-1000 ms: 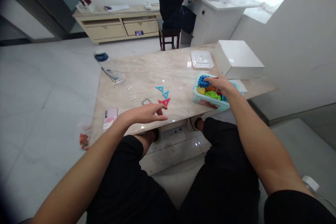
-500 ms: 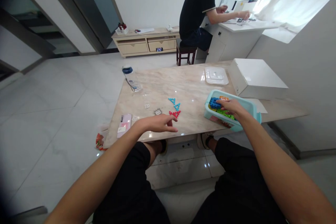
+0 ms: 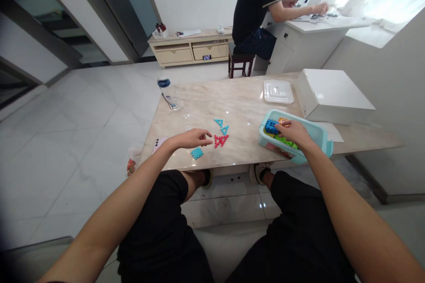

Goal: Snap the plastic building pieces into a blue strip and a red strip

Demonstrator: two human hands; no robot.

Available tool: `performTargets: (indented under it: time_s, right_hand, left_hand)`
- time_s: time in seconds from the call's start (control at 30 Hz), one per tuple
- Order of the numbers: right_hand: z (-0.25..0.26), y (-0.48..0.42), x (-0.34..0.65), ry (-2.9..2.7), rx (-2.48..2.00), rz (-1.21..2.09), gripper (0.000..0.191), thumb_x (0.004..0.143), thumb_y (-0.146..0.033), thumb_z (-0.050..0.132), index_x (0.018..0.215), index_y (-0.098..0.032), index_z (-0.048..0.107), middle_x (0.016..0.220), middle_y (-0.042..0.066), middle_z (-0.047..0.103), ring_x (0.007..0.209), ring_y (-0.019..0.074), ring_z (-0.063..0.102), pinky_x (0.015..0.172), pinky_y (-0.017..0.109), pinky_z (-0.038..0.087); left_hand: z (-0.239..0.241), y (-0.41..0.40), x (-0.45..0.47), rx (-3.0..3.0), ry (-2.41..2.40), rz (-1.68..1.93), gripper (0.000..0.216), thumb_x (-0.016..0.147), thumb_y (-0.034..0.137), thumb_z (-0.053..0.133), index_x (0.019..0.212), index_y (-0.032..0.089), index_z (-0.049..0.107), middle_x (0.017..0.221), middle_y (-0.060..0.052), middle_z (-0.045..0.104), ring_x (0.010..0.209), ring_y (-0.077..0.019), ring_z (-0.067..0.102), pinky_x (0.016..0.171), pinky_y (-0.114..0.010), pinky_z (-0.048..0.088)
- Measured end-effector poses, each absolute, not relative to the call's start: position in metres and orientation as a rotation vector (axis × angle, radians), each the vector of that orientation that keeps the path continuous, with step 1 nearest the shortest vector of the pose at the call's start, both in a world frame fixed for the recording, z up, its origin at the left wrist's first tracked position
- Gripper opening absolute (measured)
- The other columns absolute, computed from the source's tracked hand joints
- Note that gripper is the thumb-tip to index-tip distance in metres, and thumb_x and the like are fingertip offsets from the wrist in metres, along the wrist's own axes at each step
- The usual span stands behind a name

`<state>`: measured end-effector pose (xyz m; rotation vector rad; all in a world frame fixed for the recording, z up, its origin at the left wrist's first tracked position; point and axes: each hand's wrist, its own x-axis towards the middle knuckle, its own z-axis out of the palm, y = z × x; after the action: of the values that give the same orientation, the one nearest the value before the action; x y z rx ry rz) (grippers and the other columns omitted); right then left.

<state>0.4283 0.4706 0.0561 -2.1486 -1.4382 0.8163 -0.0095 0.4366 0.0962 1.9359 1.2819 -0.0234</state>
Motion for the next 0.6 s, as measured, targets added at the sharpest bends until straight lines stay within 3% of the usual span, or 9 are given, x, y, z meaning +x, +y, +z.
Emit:
performTargets:
  time_s: [0.17, 0.27, 0.43, 0.6]
  right_hand:
    - [0.081, 0.466, 0.418, -1.659, -2.046, 0.265, 0.035, 0.088, -0.041, 0.074, 0.116, -0.02, 0.073, 0.1, 0.01, 0.077, 0.097, 0.0293, 0.074, 0.1, 0.045, 0.056]
    - [0.1, 0.463, 0.386, -1.698, -1.756, 0.175, 0.031, 0.092, -0.032, 0.067, 0.12, -0.02, 0.072, 0.105, 0.009, 0.073, 0.088, 0.0232, 0.069, 0.101, 0.042, 0.055]
    - [0.097, 0.467, 0.315, -1.879, -1.415, 0.321, 0.023, 0.096, -0.028, 0.064, 0.116, -0.02, 0.073, 0.105, 0.008, 0.068, 0.081, 0.0191, 0.061, 0.092, 0.035, 0.054]
    - [0.056, 0.488, 0.257, -2.177, -1.381, 0.54, 0.019, 0.098, -0.026, 0.062, 0.108, -0.016, 0.075, 0.105, 0.01, 0.072, 0.092, 0.0219, 0.065, 0.095, 0.034, 0.051]
  left_hand:
    - [0.077, 0.45, -0.055, 1.934, 1.736, 0.152, 0.041, 0.099, 0.042, 0.058, 0.127, 0.015, 0.069, 0.118, -0.014, 0.078, 0.102, -0.0247, 0.073, 0.09, -0.032, 0.053]
    - [0.061, 0.45, -0.07, 1.924, 1.802, -0.001, 0.048, 0.091, 0.046, 0.069, 0.128, 0.016, 0.066, 0.115, -0.012, 0.077, 0.099, -0.0261, 0.072, 0.086, -0.032, 0.053]
    - [0.037, 0.438, -0.057, 1.958, 1.644, -0.386, 0.083, 0.07, 0.063, 0.087, 0.132, 0.016, 0.059, 0.13, -0.017, 0.073, 0.112, -0.0327, 0.07, 0.089, -0.033, 0.054]
    - [0.027, 0.431, -0.032, 2.043, 1.63, -0.516, 0.077, 0.075, 0.053, 0.086, 0.137, 0.019, 0.056, 0.143, -0.019, 0.068, 0.124, -0.0343, 0.069, 0.093, -0.034, 0.055]
